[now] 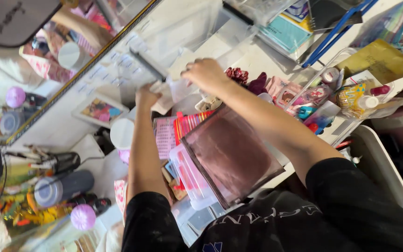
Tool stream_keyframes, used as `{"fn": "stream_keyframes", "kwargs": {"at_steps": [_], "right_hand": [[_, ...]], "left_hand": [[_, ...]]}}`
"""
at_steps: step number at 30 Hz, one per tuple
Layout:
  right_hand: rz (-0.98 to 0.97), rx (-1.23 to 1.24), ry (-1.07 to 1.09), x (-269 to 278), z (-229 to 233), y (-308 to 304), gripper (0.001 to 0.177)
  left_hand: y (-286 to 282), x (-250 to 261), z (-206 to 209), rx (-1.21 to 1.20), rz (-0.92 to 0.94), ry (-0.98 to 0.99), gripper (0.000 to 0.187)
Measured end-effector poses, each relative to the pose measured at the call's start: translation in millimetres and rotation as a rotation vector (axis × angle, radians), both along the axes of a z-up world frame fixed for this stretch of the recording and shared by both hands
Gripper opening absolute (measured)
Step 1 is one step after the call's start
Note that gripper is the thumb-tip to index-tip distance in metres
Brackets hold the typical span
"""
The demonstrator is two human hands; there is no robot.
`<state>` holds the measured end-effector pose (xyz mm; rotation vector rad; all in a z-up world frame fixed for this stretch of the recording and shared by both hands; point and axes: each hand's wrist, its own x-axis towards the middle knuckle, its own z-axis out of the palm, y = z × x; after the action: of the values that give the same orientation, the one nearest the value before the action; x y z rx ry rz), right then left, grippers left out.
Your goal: The person organizes various small items on a cluttered table, including wallets, pouches, and wipes. They place these items into a white plastic storage container and then wipe the container's lid with a cloth.
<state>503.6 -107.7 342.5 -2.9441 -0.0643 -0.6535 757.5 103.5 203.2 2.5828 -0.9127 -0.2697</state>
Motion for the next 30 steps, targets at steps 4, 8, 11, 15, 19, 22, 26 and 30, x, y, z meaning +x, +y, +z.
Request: {"fn": "stream_keyframes", "kwargs": {"at_steps": [4, 8, 11, 15, 19, 22, 26, 30], "right_hand": [[-0.024, 0.064, -0.038, -14, 22, -3, 0.012], [-0.058, 0.039, 0.01, -20, 27, 5, 0.01], [-0.006, 0.059, 0.009, -18, 29, 9, 0.014], [-0.059, 0.065, -0.047, -19, 31, 11, 0.019], [-0.072, 0.194, -0.095, -20, 30, -8, 0.018], [-0.033, 0.257, -0.164, -29, 23, -14, 0.021], [-0.041, 0.306, -0.019, -30, 23, -9, 0.022], [-0.036, 0.187, -0.077, -42, 26, -6, 0.023]], "left_hand": [[23, 8, 76, -0.025, -0.044, 0.03, 0.071], [68, -27, 164, -0.071, 0.02, -0.122, 0.056], [88, -37, 201, -0.178, 0.003, -0.226, 0.052], [73, -22, 157, -0.074, 0.068, -0.094, 0.049], [22, 9, 60, -0.02, 0.262, 0.265, 0.052], [-16, 16, 22, -0.037, 0.272, 0.428, 0.058], [-51, 28, 20, 0.052, 0.153, 0.383, 0.059], [-86, 22, 21, 0.091, 0.127, 0.38, 0.06]]}}
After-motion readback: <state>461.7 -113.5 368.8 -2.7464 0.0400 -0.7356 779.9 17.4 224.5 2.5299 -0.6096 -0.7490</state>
